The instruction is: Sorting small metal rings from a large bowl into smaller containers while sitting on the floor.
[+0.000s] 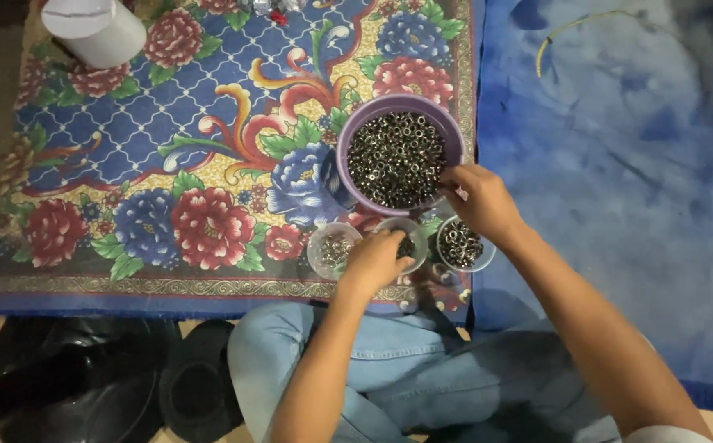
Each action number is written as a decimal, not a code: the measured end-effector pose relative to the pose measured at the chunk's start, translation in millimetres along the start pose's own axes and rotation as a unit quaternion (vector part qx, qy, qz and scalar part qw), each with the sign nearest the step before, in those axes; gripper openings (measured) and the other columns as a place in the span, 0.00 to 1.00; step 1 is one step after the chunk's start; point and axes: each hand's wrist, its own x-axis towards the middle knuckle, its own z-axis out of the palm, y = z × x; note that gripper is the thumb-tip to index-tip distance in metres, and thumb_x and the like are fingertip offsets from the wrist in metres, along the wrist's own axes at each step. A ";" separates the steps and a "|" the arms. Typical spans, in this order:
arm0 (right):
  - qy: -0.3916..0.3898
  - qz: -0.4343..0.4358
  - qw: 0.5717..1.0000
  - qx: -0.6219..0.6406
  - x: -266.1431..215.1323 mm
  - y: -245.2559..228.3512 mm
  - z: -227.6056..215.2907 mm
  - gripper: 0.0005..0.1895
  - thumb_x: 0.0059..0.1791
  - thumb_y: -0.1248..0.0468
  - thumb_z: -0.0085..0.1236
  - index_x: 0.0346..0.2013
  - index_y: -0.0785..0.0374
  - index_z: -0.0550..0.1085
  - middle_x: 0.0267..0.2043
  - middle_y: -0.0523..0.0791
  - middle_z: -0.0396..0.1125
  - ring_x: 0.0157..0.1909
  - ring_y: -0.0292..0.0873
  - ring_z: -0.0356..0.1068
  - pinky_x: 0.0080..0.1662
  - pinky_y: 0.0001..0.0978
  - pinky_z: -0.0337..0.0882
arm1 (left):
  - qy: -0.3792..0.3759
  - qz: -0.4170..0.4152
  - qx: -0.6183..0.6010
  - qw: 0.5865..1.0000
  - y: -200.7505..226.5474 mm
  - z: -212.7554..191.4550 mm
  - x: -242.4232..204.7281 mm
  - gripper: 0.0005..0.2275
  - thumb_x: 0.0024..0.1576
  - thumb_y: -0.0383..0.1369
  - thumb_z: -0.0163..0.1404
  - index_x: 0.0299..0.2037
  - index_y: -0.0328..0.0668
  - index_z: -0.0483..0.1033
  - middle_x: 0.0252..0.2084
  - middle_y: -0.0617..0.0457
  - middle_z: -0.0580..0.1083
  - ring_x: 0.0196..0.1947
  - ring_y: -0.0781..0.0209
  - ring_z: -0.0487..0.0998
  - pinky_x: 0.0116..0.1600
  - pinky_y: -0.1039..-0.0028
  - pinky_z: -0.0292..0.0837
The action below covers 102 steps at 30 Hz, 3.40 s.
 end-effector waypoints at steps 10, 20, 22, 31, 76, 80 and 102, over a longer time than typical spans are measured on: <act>0.020 0.018 0.998 0.051 -15.2 -8.6 -2.1 0.13 0.41 0.74 0.67 0.38 0.57 0.78 0.31 0.44 0.71 0.36 0.50 0.76 0.41 0.40 0.76 | -0.011 -0.019 -0.015 1.000 -8.3 10.9 1.8 0.24 0.60 0.42 0.52 0.65 0.39 0.70 0.56 0.37 0.74 0.59 0.34 0.74 0.60 0.42 0.66; -0.065 0.121 0.990 -0.010 -60.1 -4.3 -38.2 0.09 0.47 0.73 0.62 0.38 0.57 0.82 0.32 0.48 0.75 0.35 0.52 0.77 0.38 0.41 0.76 | 0.004 -0.017 -0.037 0.999 -1.2 0.0 -5.7 0.23 0.60 0.39 0.52 0.64 0.38 0.70 0.57 0.36 0.74 0.59 0.34 0.74 0.61 0.42 0.66; -0.096 0.158 0.982 -0.021 -65.4 1.5 -36.5 0.10 0.46 0.73 0.62 0.39 0.59 0.82 0.33 0.51 0.76 0.37 0.56 0.77 0.39 0.44 0.77 | 0.019 -0.020 -0.047 0.999 0.9 -2.4 -9.1 0.22 0.60 0.38 0.52 0.64 0.38 0.71 0.56 0.38 0.75 0.59 0.35 0.75 0.61 0.43 0.66; -0.366 0.267 0.889 -0.060 -44.1 -9.7 -21.1 0.21 0.47 0.56 0.63 0.52 0.60 0.78 0.45 0.61 0.77 0.51 0.66 0.76 0.52 0.58 0.76 | 0.258 -0.029 -0.082 0.962 -25.9 16.3 31.5 0.09 0.59 0.39 0.55 0.46 0.52 0.80 0.41 0.53 0.79 0.47 0.49 0.80 0.51 0.56 0.76; -0.384 0.243 0.889 -0.054 -44.5 27.9 16.6 0.24 0.47 0.53 0.63 0.56 0.54 0.77 0.51 0.55 0.76 0.53 0.61 0.76 0.51 0.52 0.78 | 0.322 -0.017 0.054 0.945 -99.8 -23.6 122.2 0.05 0.55 0.35 0.61 0.37 0.58 0.77 0.38 0.65 0.80 0.51 0.66 0.74 0.73 0.49 0.38; -0.385 0.236 0.891 -0.056 -49.9 36.6 23.5 0.22 0.47 0.51 0.62 0.54 0.54 0.78 0.49 0.57 0.76 0.51 0.63 0.76 0.51 0.55 0.77 | 0.334 0.003 0.044 0.942 -101.4 -24.8 116.0 0.04 0.55 0.36 0.61 0.36 0.58 0.78 0.35 0.63 0.80 0.50 0.65 0.74 0.73 0.50 0.37; -0.307 0.228 0.916 0.120 -23.8 -20.4 -8.5 0.18 0.49 0.59 0.61 0.52 0.62 0.79 0.35 0.58 0.77 0.43 0.62 0.78 0.46 0.52 0.77 | 0.345 0.133 -0.262 0.891 -39.9 -11.4 20.4 0.11 0.50 0.26 0.62 0.41 0.54 0.85 0.39 0.53 0.81 0.42 0.51 0.80 0.54 0.64 0.73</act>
